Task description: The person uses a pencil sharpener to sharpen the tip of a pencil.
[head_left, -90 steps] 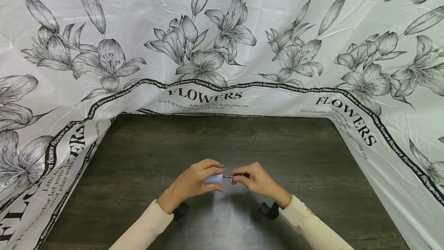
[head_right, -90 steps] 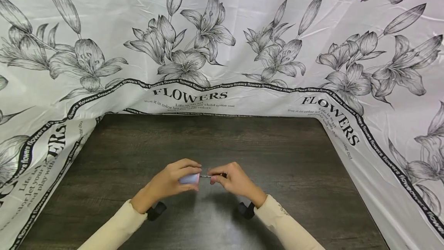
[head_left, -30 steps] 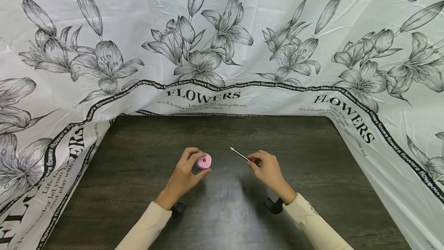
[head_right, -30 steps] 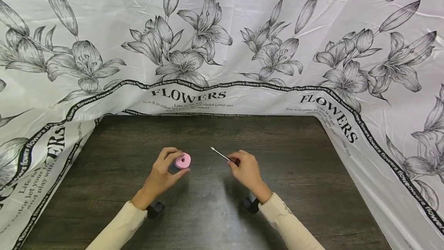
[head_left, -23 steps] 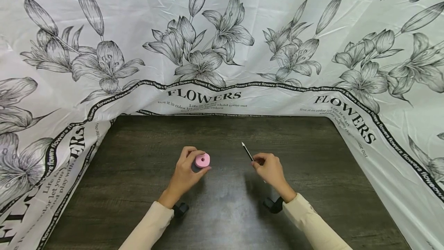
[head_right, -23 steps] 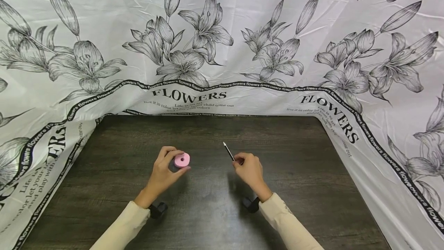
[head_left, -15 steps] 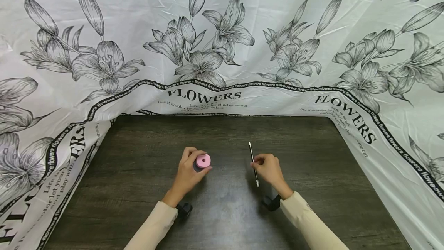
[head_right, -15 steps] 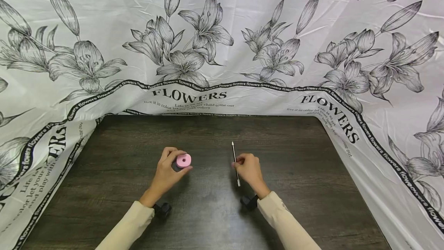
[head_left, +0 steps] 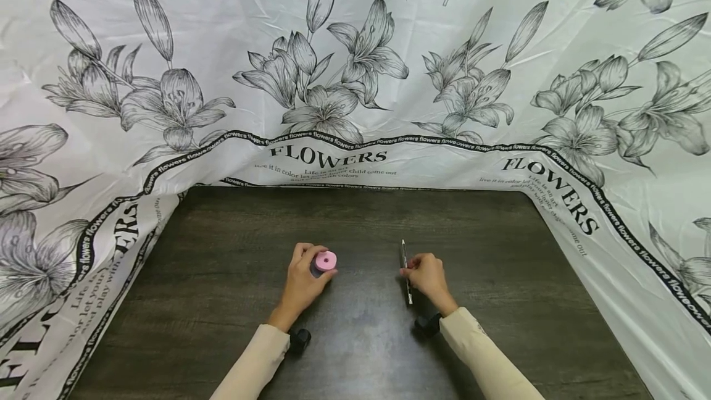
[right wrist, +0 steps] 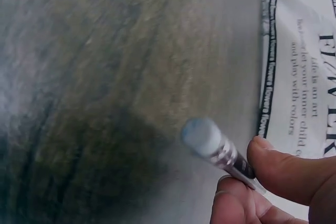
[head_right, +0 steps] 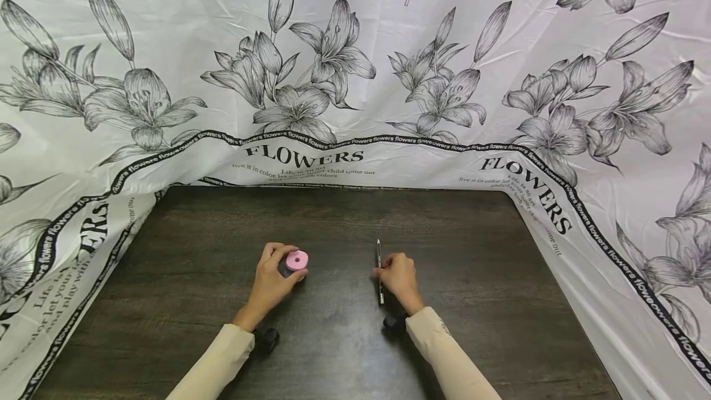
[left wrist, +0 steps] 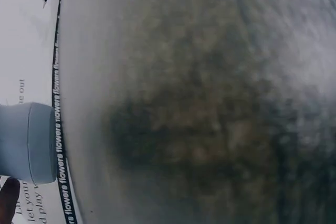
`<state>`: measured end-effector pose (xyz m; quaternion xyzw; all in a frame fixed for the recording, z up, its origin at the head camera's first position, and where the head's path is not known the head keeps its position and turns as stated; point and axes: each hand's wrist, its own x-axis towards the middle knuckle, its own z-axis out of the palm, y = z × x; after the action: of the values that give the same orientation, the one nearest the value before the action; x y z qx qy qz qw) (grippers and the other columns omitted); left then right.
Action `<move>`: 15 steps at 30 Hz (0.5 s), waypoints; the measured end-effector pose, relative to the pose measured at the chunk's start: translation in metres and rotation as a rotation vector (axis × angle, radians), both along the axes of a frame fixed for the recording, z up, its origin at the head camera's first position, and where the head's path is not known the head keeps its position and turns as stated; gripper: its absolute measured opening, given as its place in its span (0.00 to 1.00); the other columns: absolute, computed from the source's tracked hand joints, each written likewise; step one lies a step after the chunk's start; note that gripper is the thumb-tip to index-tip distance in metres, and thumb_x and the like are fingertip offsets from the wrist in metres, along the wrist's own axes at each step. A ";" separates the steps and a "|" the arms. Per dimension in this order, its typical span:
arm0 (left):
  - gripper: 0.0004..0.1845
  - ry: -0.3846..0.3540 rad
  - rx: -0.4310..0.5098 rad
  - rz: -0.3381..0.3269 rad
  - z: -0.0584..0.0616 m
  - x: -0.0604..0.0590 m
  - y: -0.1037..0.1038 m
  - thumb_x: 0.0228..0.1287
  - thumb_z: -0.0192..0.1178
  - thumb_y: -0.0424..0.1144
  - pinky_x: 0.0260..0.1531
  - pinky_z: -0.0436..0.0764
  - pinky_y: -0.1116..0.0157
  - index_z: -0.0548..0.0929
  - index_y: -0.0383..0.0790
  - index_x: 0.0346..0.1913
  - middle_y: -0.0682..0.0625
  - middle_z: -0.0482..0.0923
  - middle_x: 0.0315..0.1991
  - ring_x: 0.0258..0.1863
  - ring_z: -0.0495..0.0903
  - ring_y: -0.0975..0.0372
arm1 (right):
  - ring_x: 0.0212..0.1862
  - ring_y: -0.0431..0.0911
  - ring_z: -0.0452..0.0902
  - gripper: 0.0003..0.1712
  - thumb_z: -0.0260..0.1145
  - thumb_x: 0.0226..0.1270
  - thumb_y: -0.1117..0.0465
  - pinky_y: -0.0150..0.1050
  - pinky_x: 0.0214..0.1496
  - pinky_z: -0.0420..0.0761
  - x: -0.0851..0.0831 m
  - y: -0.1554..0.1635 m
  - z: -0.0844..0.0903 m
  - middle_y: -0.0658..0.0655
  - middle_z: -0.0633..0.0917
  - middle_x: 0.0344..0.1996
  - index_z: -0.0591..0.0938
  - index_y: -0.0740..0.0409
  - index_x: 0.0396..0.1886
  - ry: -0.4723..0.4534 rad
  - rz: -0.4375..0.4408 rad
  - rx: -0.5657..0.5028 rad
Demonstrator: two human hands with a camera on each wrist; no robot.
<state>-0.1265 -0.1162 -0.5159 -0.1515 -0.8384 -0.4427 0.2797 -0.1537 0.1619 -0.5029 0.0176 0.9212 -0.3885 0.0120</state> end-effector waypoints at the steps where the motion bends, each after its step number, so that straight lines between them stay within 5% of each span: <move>1: 0.28 0.001 -0.001 0.000 -0.002 -0.001 0.000 0.34 0.79 0.28 0.41 0.77 0.52 0.81 0.34 0.44 0.40 0.70 0.41 0.39 0.75 0.52 | 0.15 0.39 0.77 0.09 0.75 0.52 0.63 0.33 0.16 0.74 0.000 0.000 -0.002 0.54 0.84 0.17 0.84 0.65 0.28 -0.003 0.001 0.002; 15: 0.26 -0.103 0.003 -0.006 -0.015 -0.002 -0.003 0.39 0.77 0.26 0.42 0.77 0.53 0.80 0.33 0.46 0.40 0.68 0.42 0.39 0.75 0.54 | 0.15 0.39 0.76 0.11 0.78 0.48 0.61 0.35 0.19 0.74 -0.002 0.006 -0.020 0.50 0.82 0.13 0.84 0.61 0.24 -0.032 -0.033 0.067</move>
<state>-0.1289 -0.1187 -0.5306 -0.1304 -0.8505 -0.4521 0.2350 -0.1560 0.1677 -0.5225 0.0396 0.9330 -0.3572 0.0196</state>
